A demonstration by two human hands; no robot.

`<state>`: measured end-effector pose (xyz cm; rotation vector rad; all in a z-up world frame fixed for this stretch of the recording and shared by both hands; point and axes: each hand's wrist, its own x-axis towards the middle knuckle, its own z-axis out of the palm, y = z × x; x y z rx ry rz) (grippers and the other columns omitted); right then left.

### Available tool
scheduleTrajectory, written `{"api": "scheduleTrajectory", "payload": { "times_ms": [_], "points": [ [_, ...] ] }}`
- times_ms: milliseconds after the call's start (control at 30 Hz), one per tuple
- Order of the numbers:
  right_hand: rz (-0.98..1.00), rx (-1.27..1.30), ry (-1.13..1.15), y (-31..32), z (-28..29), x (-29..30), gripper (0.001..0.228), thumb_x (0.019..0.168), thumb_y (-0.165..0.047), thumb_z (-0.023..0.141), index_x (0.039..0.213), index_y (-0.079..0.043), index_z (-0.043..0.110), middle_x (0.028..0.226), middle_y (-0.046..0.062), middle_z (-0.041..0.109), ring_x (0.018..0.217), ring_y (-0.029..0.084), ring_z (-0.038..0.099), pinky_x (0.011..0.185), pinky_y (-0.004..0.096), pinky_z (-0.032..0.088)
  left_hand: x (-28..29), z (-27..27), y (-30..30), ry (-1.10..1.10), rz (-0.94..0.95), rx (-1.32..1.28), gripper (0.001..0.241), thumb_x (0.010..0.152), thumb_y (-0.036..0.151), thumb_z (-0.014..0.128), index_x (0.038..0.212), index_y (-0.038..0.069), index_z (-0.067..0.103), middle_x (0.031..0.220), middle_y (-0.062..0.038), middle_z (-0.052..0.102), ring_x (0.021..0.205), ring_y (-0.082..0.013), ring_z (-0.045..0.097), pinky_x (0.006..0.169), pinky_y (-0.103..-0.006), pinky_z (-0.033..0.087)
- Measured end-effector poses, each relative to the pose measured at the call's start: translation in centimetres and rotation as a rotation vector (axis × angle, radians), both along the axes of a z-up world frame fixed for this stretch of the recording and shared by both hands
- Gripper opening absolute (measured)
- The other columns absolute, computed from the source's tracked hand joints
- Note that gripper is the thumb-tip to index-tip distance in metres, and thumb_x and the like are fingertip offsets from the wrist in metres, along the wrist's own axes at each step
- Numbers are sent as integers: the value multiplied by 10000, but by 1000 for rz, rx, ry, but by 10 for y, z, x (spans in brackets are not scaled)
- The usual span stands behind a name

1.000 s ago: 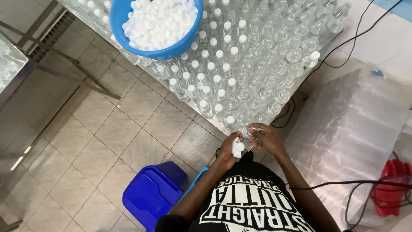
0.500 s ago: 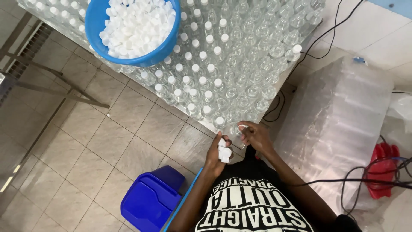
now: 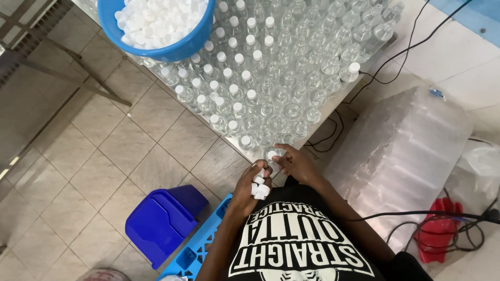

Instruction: Placing plastic caps onto the tops of water bottles arranged in a grid on a table

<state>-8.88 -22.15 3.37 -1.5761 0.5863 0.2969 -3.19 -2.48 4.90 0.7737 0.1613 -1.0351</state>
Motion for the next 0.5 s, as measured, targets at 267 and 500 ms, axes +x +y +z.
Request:
{"api": "scheduleTrajectory", "payload": {
  "times_ms": [267, 500],
  "points": [
    [258, -244, -498, -37, 37, -23, 376, 1067, -254, 728, 1418, -121, 764, 1166, 106, 767, 980, 184, 747, 824, 341, 647, -32, -25, -31, -150, -79, 138, 493, 1134, 510, 600, 1010, 35, 649, 772, -27, 531, 484, -61, 552, 347, -186, 429],
    [409, -98, -387, -50, 51, -38, 501, 957, -271, 860, 1413, -88, 758, 1376, 203, 669, 1220, 338, 686, 1066, 502, 560, -27, 14, -47, -330, -317, 340, 595, 1101, 588, 647, 780, 88, 671, 592, -7, 533, 447, -54, 479, 370, -192, 363]
  ]
}}
